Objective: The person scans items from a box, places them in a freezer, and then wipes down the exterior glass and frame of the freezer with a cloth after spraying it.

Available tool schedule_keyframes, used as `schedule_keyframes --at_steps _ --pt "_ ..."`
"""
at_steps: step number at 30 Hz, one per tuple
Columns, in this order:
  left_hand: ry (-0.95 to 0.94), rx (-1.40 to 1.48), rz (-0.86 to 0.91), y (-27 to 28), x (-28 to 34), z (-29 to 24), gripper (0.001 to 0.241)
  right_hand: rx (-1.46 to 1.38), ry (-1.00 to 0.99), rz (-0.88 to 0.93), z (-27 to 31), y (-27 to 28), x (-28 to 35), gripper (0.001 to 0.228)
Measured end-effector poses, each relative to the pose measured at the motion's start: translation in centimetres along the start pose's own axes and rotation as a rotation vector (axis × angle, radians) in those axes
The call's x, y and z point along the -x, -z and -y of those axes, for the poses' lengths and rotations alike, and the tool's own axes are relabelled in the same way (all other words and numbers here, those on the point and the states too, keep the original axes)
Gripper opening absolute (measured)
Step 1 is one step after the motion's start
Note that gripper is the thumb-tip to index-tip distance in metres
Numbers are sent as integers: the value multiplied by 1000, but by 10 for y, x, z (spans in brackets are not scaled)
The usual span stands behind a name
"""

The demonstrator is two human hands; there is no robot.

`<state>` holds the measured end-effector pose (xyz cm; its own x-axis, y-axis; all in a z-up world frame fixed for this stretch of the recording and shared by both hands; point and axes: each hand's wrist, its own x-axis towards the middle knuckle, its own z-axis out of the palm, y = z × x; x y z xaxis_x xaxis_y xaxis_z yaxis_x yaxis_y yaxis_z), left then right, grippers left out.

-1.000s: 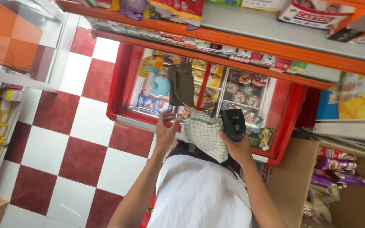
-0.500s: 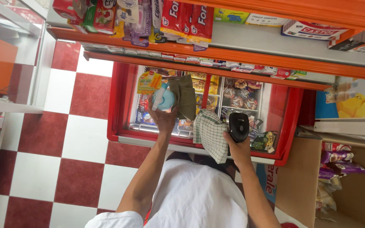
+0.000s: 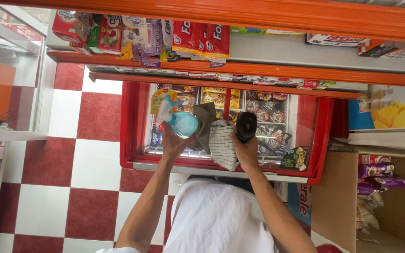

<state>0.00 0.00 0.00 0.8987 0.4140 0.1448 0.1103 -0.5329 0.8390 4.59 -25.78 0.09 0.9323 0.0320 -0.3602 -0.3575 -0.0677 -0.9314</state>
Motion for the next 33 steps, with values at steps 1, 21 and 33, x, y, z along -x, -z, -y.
schedule_keyframes --at_steps 1,21,33 --pt "169 112 85 1 5 -6 115 -5 0 -9 -1 -6 3 19" --pt "-127 264 705 -128 27 -142 106 -580 171 -691 19 240 85 50" --pt "-42 264 895 -231 82 -197 111 -194 -61 -946 14 379 109 29"
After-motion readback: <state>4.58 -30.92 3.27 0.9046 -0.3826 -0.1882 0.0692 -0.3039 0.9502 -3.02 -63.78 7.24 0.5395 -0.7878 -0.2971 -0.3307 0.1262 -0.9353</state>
